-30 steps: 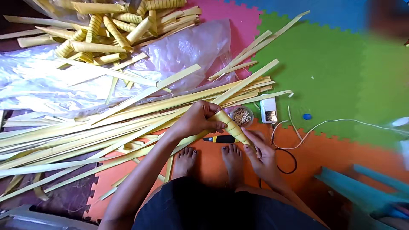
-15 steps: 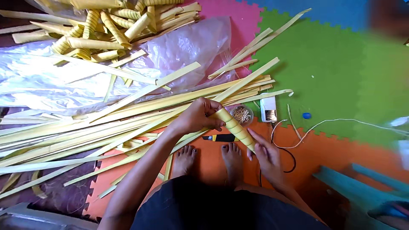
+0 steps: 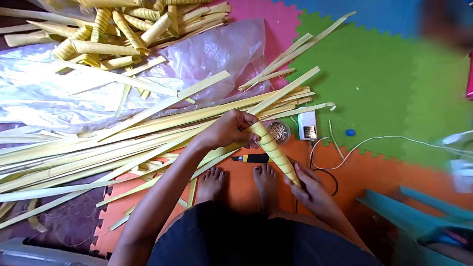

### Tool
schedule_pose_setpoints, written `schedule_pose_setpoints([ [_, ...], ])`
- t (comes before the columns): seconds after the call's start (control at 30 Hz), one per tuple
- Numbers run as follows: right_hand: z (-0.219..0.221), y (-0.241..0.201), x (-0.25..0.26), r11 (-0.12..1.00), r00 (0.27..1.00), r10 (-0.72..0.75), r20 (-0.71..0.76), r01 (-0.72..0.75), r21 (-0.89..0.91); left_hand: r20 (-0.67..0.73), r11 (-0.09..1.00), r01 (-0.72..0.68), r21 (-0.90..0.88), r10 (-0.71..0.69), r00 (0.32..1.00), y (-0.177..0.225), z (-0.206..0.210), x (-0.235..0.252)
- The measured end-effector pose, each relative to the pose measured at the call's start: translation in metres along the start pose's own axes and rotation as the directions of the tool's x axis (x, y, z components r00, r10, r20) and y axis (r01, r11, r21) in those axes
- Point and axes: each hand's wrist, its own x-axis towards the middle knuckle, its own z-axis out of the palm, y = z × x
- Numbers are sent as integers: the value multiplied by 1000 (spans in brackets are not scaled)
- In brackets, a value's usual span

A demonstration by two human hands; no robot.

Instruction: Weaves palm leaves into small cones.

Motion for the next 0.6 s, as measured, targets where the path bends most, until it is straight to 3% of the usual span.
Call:
schedule_pose_setpoints([
  [0.03,-2,-3,-1,977,993,117,36,-121,174,13,1000,-14,9,14,1000,-1,-1,1],
  [0.07,-2,-3,-2,977,993,114,23,-116,181,14,1000,-24,16,24,1000,-2,0,2],
  [0.1,-1,1,-2,1000,999,-8,-32,8,24,10,999,-31,20,31,999,-2,0,2],
  [0.13,-4,8,1,953,974,-222,-40,208,-219,5,999,-38,18,38,999,-2,0,2],
  [0.17,-10,16,6,800,900,-434,20,396,-451,1,999,-50,16,50,999,-2,-1,2],
  [0.2,-15,21,11,642,825,-557,93,499,-583,2,998,-55,14,55,998,-2,-2,2],
  [0.23,-16,22,12,613,809,-579,106,517,-598,9,998,-60,15,60,998,-2,-3,3],
  [0.27,-14,19,9,734,866,-498,53,453,-507,22,998,-54,22,53,998,-1,-3,3],
  [0.3,-10,12,4,913,955,-296,-18,278,-298,39,999,-47,27,46,998,0,-4,3],
  [0.33,-7,4,-1,999,998,-37,-41,36,-27,57,999,-43,29,41,998,1,-5,3],
  [0.37,-9,0,-2,956,985,168,32,-171,238,68,999,-38,35,36,997,2,-5,3],
  [0.4,-12,-1,-2,875,961,254,113,-278,396,71,999,-38,37,35,997,2,-5,2],
  [0.43,-11,0,-1,882,966,233,110,-258,393,64,998,-42,35,40,997,2,-4,2],
  [0.47,-9,4,0,965,993,113,26,-116,236,48,998,-55,30,54,997,1,-4,3],
  [0.5,-7,10,2,995,994,-98,-47,98,-16,26,997,-75,24,75,997,-1,-4,3],
  [0.57,-14,20,10,784,889,-456,24,415,-461,-16,994,-106,23,107,994,-4,-4,2],
  [0.6,-15,20,11,750,877,-480,23,424,-508,-26,992,-119,29,120,992,-5,-3,3],
])
